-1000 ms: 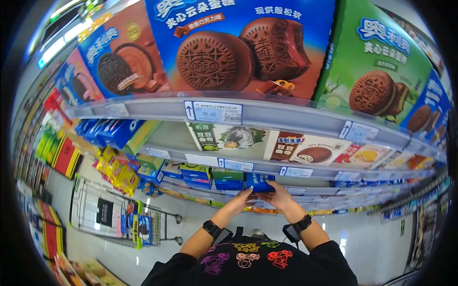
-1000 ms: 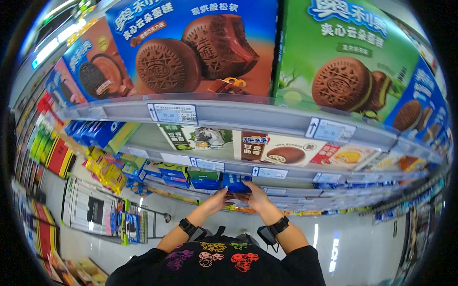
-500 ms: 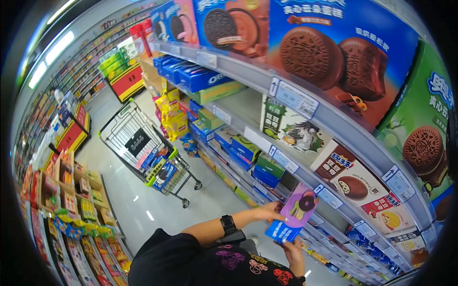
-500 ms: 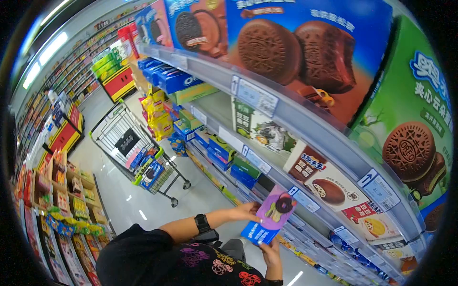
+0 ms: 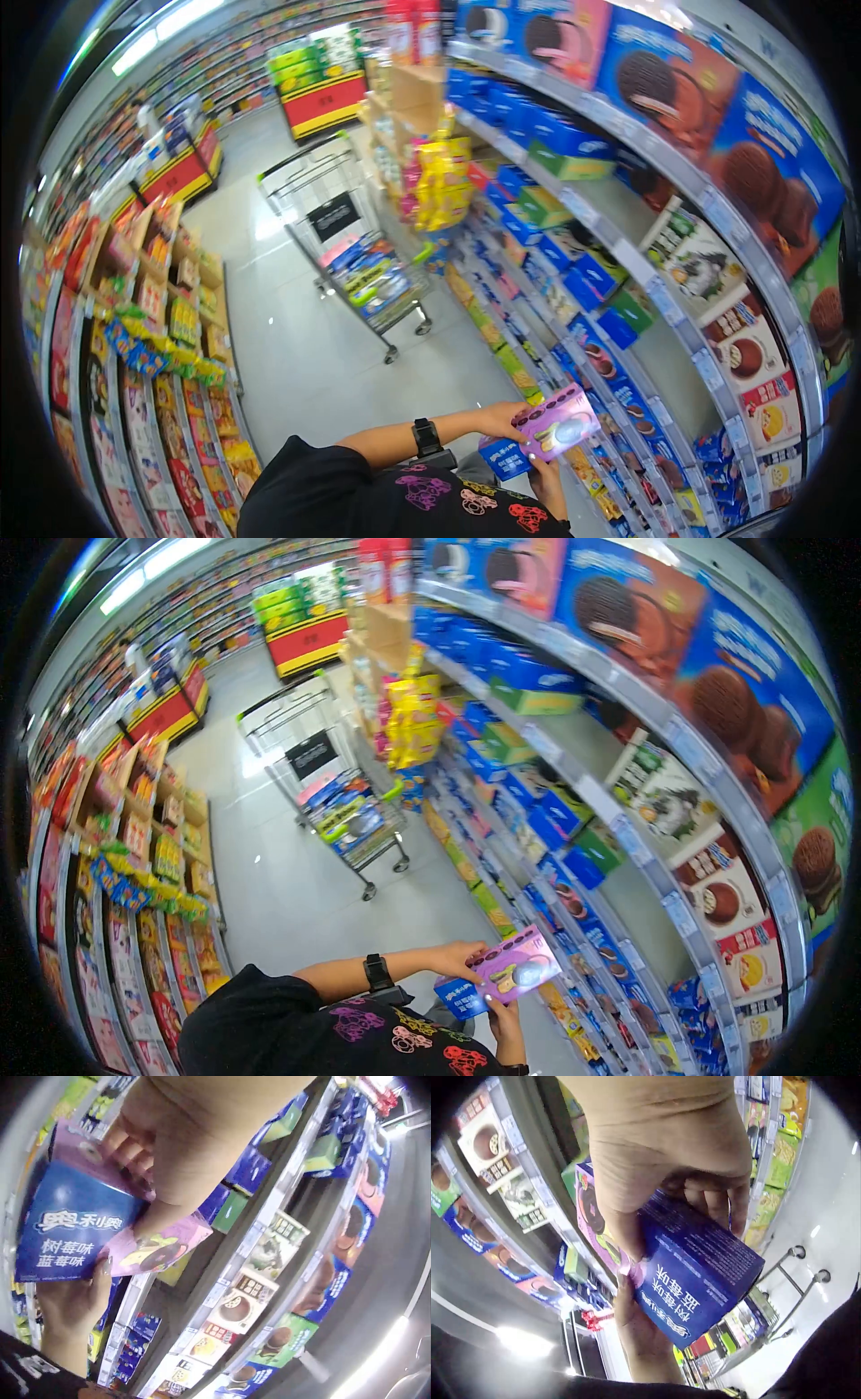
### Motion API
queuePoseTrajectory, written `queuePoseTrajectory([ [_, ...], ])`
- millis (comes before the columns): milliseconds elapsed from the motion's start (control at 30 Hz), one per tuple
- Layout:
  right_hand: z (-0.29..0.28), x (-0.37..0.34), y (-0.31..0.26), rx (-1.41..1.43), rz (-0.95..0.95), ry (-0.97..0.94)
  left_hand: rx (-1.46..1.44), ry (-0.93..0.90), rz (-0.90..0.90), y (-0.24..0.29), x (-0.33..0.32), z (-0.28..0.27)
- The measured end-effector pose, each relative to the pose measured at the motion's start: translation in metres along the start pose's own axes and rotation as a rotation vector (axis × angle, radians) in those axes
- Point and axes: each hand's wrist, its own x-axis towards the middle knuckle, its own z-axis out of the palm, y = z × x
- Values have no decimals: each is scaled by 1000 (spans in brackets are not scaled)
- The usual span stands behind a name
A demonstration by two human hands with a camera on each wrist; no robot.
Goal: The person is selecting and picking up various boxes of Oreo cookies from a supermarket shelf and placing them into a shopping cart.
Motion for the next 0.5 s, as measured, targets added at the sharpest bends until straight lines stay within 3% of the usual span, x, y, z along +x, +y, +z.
queuePoseTrajectory([
  [167,97,11,56,-100,109,-185,-102,283,-137,-36,-134,-33],
  [367,188,29,106,-211,318,-464,-162,713,-315,-80,-235,-44],
  [500,232,59,127,-244,353,-525,-146,763,-496,-82,-271,-72],
])
